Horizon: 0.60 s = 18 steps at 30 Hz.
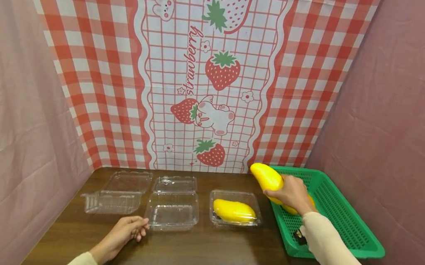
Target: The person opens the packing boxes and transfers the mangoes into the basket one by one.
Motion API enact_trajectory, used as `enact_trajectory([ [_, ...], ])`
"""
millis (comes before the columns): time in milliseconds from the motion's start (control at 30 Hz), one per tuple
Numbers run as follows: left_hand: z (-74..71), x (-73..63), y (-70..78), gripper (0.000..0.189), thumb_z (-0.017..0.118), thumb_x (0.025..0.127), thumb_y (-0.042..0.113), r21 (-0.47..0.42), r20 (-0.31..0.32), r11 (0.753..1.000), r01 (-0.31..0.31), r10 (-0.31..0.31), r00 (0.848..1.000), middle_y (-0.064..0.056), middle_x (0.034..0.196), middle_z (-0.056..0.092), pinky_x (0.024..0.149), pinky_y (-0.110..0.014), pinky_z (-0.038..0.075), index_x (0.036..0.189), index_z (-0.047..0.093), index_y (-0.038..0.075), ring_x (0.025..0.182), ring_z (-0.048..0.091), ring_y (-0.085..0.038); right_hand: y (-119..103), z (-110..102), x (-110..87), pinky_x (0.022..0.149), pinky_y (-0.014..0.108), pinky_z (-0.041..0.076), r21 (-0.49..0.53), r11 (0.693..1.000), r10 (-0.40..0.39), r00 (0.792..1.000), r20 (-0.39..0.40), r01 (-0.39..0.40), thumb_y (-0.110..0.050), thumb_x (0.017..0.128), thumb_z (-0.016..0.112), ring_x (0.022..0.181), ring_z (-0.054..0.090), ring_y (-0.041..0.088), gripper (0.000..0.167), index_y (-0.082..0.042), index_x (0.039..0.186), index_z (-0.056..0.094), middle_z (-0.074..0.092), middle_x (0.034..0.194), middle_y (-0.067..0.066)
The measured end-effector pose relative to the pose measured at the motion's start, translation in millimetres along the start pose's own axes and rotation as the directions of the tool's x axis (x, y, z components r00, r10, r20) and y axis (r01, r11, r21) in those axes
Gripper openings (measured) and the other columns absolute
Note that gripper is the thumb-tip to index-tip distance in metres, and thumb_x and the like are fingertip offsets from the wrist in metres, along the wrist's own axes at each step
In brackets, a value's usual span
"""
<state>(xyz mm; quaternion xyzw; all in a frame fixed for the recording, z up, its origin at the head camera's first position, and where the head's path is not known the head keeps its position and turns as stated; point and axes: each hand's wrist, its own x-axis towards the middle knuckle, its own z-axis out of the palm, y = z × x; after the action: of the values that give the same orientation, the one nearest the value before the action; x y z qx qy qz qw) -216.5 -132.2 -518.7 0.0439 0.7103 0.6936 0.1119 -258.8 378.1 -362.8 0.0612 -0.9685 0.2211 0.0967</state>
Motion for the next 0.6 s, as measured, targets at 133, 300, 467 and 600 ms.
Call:
enact_trajectory([
  [133, 0.5, -0.2, 0.4, 0.03, 0.066, 0.101, 0.025, 0.003, -0.005, 1.0, -0.002, 0.002, 1.0, -0.003, 0.076, 0.064, 0.062, -0.022, 0.052, 0.094, 0.068, -0.004, 0.066, 0.056, -0.011, 7.1, -3.8, -3.4, 0.055, 0.034, 0.048, 0.008, 1.0, 0.018, 1.0, 0.001, -0.018, -0.048, 0.084, 0.083, 0.063, 0.055, 0.021, 0.057, 0.003, 0.103, 0.065, 0.061, 0.078, 0.006],
  [300, 1.3, -1.6, 2.4, 0.032, 0.066, 0.101, 0.026, 0.01, -0.007, 1.0, -0.004, 0.004, 1.0, -0.003, 0.077, 0.064, 0.063, -0.022, 0.052, 0.096, 0.068, -0.005, 0.066, 0.057, -0.011, 18.9, -7.5, -8.9, 0.055, 0.034, 0.048, 0.007, 0.999, 0.037, 0.999, 0.006, -0.037, -0.05, 0.085, 0.082, 0.062, 0.055, 0.021, 0.059, 0.004, 0.102, 0.063, 0.061, 0.078, 0.006],
  [467, 1.8, -2.6, 1.1, 0.029, 0.066, 0.101, 0.026, 0.01, -0.005, 1.0, 0.004, -0.004, 1.0, -0.003, 0.078, 0.064, 0.064, -0.023, 0.052, 0.095, 0.069, -0.003, 0.067, 0.057, -0.012, 31.3, -10.2, -12.8, 0.055, 0.034, 0.047, -0.005, 0.999, 0.051, 0.999, 0.009, -0.051, -0.05, 0.086, 0.081, 0.062, 0.054, 0.021, 0.058, 0.003, 0.101, 0.064, 0.061, 0.077, 0.006],
  [600, 1.4, -1.5, 0.0, 0.03, 0.066, 0.101, 0.026, 0.008, -0.003, 1.0, 0.0, 0.0, 1.0, -0.003, 0.077, 0.064, 0.064, -0.023, 0.052, 0.094, 0.069, -0.003, 0.067, 0.057, -0.012, 41.8, -12.9, -15.4, 0.055, 0.034, 0.047, -0.008, 0.998, 0.067, 0.998, 0.01, -0.067, -0.051, 0.086, 0.08, 0.062, 0.054, 0.021, 0.058, 0.003, 0.099, 0.064, 0.061, 0.076, 0.006],
])
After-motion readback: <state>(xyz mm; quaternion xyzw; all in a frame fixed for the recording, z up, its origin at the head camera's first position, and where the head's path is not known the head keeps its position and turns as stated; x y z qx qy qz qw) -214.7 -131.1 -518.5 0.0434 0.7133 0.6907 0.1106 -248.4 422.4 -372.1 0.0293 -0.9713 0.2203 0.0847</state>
